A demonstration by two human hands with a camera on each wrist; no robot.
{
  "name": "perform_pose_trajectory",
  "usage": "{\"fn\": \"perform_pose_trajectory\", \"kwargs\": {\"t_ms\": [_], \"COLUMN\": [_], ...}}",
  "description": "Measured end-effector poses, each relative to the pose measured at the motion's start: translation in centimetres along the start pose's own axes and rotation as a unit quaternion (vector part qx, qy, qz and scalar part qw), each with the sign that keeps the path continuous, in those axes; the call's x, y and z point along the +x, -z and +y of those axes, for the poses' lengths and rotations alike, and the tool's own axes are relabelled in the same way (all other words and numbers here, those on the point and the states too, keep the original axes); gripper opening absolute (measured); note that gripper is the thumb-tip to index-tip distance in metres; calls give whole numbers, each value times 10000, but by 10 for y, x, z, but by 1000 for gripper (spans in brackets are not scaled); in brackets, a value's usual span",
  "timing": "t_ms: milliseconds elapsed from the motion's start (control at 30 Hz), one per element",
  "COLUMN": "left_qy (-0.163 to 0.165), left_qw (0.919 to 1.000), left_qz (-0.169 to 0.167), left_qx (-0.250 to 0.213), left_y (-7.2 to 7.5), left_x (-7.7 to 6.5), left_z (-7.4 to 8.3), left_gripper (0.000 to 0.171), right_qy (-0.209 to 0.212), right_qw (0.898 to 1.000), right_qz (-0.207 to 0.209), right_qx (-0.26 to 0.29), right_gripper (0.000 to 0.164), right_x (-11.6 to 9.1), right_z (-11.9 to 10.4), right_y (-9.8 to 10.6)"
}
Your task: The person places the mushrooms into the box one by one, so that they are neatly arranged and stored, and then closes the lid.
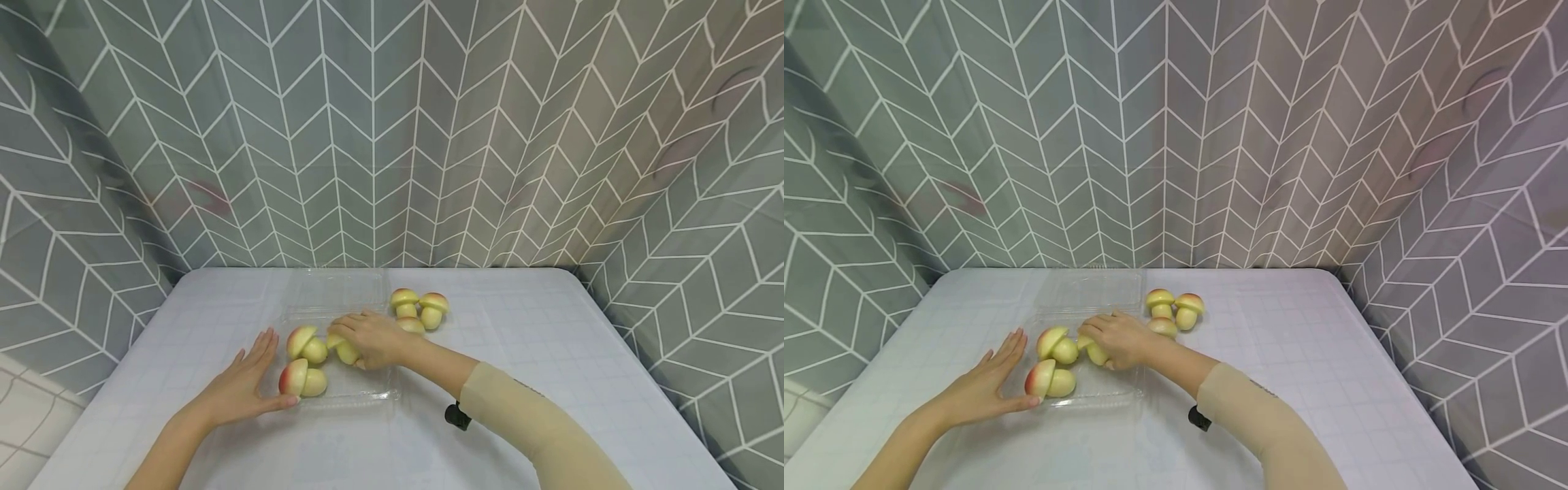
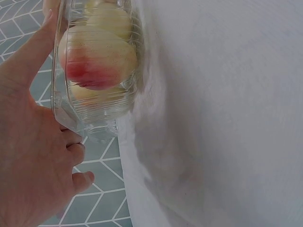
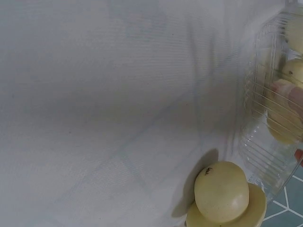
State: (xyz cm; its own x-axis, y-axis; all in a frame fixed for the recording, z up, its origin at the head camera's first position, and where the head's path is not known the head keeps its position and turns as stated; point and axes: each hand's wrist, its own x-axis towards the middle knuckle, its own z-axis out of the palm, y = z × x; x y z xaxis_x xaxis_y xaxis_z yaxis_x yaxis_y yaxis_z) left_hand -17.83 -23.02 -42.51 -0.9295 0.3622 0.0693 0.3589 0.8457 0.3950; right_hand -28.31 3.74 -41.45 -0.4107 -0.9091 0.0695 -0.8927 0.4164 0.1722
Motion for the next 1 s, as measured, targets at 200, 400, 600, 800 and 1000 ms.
{"fn": "perform_pose_trajectory", "kwargs": {"t_ms": [200,400,600,800,1000], "left_qy": [-22,-26,-2,-8,-11], "left_qw": [10000,10000,10000,10000,9999], "left_qz": [11,23,14,-5,-26], "left_qx": [10,-8,-12,-75,-118], "left_y": [-1,-1,0,1,0], "left_x": [1,1,1,1,1], "left_z": [-1,0,0,1,1], "left_gripper": [117,117,117,117,118], "right_qy": [-65,-97,-332,-438,-626], "right_qw": [10000,9999,9983,9939,9842], "right_qz": [40,71,121,899,1563], "right_qx": [13,7,455,465,545], "right_gripper": [78,79,85,90,95], "right_x": [1,1,-5,-19,-34], "right_z": [-2,0,5,12,19], "right_y": [0,-2,3,8,14]}}
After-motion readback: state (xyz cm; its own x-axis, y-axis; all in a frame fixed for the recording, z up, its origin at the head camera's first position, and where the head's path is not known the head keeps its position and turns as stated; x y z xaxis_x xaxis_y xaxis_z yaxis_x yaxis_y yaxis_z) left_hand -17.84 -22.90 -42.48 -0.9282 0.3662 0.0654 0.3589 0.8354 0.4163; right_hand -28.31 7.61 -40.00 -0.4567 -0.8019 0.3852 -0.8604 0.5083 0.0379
